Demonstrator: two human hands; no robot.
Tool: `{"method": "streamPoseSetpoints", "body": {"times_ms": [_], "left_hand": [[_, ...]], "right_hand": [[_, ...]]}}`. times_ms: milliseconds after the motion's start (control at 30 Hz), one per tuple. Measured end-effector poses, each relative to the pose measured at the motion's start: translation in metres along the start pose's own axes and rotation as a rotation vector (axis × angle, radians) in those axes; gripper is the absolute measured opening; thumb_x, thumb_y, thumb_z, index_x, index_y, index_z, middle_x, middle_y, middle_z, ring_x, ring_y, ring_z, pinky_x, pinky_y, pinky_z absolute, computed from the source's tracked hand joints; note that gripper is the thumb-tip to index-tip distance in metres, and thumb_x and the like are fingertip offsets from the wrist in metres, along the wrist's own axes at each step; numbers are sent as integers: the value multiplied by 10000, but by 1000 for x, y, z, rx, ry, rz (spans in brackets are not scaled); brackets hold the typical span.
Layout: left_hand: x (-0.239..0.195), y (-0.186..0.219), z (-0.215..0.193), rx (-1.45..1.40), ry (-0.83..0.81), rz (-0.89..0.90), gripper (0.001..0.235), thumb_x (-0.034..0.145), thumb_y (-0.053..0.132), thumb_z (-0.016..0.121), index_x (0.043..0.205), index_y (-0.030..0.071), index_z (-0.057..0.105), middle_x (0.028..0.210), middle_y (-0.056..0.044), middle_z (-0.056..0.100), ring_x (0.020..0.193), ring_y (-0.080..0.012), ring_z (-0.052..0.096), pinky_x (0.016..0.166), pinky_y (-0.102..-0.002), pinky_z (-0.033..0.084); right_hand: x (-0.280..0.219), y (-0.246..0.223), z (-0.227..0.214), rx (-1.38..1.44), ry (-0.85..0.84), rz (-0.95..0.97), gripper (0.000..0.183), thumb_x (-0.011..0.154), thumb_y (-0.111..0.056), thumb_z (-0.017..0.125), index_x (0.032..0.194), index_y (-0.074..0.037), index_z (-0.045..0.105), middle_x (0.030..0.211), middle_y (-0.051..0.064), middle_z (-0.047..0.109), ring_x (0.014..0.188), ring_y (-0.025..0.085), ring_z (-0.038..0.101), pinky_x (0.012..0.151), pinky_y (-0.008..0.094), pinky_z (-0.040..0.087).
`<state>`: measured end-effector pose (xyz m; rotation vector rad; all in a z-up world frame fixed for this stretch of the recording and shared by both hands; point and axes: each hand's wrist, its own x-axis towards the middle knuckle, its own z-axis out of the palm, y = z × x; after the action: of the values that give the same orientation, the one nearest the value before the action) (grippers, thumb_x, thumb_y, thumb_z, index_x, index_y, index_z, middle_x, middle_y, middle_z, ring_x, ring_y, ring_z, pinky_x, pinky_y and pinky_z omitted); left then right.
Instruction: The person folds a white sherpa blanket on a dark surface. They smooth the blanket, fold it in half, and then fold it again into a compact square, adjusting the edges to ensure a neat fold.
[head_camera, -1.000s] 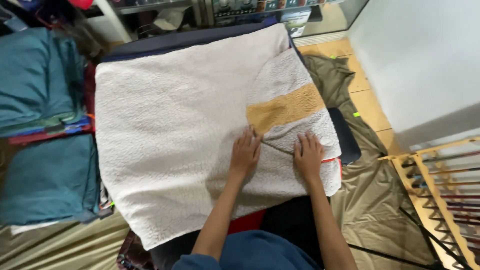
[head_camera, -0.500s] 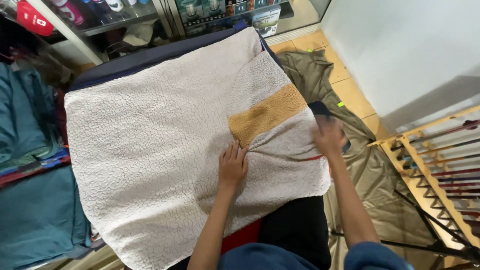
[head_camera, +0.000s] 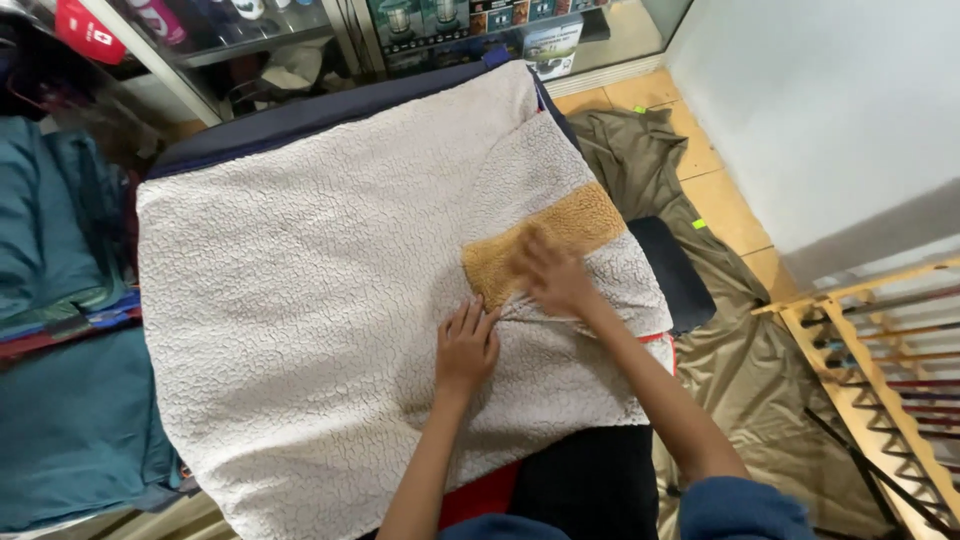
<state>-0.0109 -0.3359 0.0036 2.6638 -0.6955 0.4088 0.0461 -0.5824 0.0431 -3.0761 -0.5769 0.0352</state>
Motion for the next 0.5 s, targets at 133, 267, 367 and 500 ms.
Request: {"method": "streamPoseSetpoints", "body": {"times_ms": [133, 267, 367, 500], "left_hand": [[5, 11, -16, -61, -47, -39, 387, 963, 308, 503, 1310, 329, 672, 1476, -29, 587, 1373, -233, 524, 1081, -442, 385], [8, 11, -19, -16, -48, -38, 366, 954, 315, 512, 1280, 337, 678, 1454, -16, 602, 1354, -219, 538, 1066, -430, 395], [8, 13, -25, -55, -112, -58, 344, 980, 308, 484, 1263, 293, 679, 1456, -40, 597, 1372, -235, 522, 1074, -443, 388], [11, 13, -26, -55, -72, -47, 388, 954, 291, 515, 1311, 308, 668, 1450, -46, 604, 1353, -243, 542, 1060, -441, 396]], "right_hand": [[29, 75, 9, 199, 276, 708, 582, 1036, -618, 418, 1517, -293, 453, 1625, 256, 337, 1521, 466, 180, 1142, 730, 163], [74, 86, 95, -332, 639, 282, 464, 1000, -527, 494, 1207, -152, 674, 1317, 256, 592, 1259, 499, 516, 912, 644, 399], [49, -31, 3, 43, 577, -105, 505, 1018, -606, 463, 1452, -370, 569, 1536, 52, 519, 1466, 280, 409, 1183, 597, 193], [41, -24, 16, 164, 457, 57, 487, 1038, -560, 449, 1438, -323, 595, 1569, 16, 508, 1492, 223, 393, 1231, 546, 158]]}}
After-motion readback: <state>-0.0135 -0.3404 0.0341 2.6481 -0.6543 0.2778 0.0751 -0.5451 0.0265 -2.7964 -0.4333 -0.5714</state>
